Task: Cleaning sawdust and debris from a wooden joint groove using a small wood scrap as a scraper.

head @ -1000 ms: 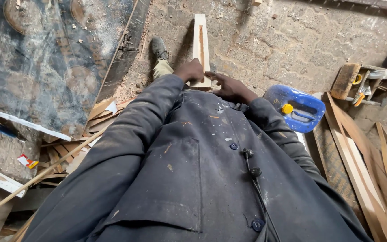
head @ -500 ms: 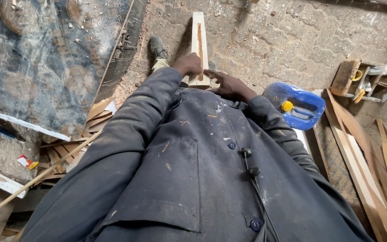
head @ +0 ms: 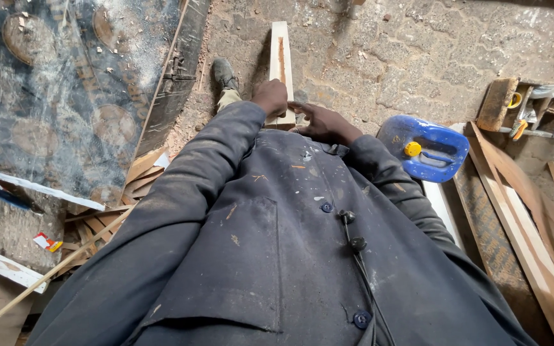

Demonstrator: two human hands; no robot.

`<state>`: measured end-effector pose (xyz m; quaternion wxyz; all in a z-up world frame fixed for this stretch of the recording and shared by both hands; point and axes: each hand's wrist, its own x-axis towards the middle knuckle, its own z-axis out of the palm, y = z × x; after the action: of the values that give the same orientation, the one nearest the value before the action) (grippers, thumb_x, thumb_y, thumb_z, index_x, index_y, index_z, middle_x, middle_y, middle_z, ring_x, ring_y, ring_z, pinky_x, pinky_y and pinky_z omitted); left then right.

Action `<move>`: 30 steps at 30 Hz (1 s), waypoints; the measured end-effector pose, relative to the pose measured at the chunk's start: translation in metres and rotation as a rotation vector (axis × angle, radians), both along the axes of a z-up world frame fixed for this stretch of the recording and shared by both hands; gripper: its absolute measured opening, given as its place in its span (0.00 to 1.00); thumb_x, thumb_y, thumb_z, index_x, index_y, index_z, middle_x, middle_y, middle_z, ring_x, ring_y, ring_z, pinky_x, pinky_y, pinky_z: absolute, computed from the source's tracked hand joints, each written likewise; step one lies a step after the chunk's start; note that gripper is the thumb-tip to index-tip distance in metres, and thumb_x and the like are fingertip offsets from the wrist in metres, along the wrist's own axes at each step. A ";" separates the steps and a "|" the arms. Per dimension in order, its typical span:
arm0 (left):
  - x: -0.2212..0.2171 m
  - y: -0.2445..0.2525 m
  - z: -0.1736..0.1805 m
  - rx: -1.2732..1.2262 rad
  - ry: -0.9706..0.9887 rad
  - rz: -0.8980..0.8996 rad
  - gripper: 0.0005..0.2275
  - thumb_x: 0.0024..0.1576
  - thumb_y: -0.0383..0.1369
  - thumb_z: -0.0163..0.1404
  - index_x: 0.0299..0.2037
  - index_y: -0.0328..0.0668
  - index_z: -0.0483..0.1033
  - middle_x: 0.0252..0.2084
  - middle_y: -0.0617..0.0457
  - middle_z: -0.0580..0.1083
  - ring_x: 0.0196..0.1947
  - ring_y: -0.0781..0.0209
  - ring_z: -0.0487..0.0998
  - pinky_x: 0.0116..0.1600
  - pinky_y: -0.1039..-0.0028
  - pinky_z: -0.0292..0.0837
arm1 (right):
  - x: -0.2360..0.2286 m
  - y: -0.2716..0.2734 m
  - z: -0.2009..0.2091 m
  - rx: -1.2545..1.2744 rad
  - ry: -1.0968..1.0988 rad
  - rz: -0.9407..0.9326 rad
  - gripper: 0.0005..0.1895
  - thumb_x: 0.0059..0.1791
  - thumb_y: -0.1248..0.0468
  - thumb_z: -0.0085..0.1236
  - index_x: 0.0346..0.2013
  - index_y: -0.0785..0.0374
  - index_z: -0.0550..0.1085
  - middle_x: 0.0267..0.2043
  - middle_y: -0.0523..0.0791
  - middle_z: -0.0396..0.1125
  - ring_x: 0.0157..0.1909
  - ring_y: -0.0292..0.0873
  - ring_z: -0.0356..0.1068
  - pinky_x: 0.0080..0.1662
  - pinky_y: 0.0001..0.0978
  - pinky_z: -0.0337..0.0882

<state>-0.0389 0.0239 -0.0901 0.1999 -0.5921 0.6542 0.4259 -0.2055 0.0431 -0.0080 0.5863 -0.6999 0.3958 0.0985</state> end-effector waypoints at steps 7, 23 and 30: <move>-0.005 -0.001 0.054 -0.020 0.011 0.092 0.07 0.38 0.25 0.53 0.27 0.37 0.74 0.33 0.47 0.72 0.39 0.45 0.70 0.44 0.57 0.61 | -0.003 0.000 -0.020 0.002 -0.021 0.011 0.38 0.37 0.49 0.56 0.57 0.48 0.51 0.50 0.53 0.57 0.46 0.59 0.61 0.46 0.48 0.64; -0.004 -0.004 0.054 0.001 0.005 -0.053 0.04 0.41 0.24 0.51 0.27 0.35 0.74 0.33 0.44 0.71 0.41 0.42 0.67 0.46 0.57 0.55 | -0.005 0.000 -0.045 -0.011 -0.058 0.033 0.37 0.38 0.50 0.55 0.57 0.46 0.50 0.49 0.53 0.57 0.46 0.58 0.62 0.45 0.49 0.64; -0.003 0.000 0.047 -0.039 0.030 -0.048 0.06 0.41 0.26 0.53 0.28 0.35 0.74 0.34 0.42 0.71 0.41 0.41 0.67 0.47 0.56 0.55 | -0.003 -0.002 -0.017 -0.012 -0.024 0.045 0.35 0.39 0.53 0.53 0.57 0.48 0.49 0.50 0.53 0.57 0.46 0.57 0.61 0.46 0.50 0.63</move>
<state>-0.0419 0.0243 -0.0429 0.1886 -0.5735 0.6794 0.4171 -0.2083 0.0407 -0.0254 0.5845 -0.7133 0.3734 0.1009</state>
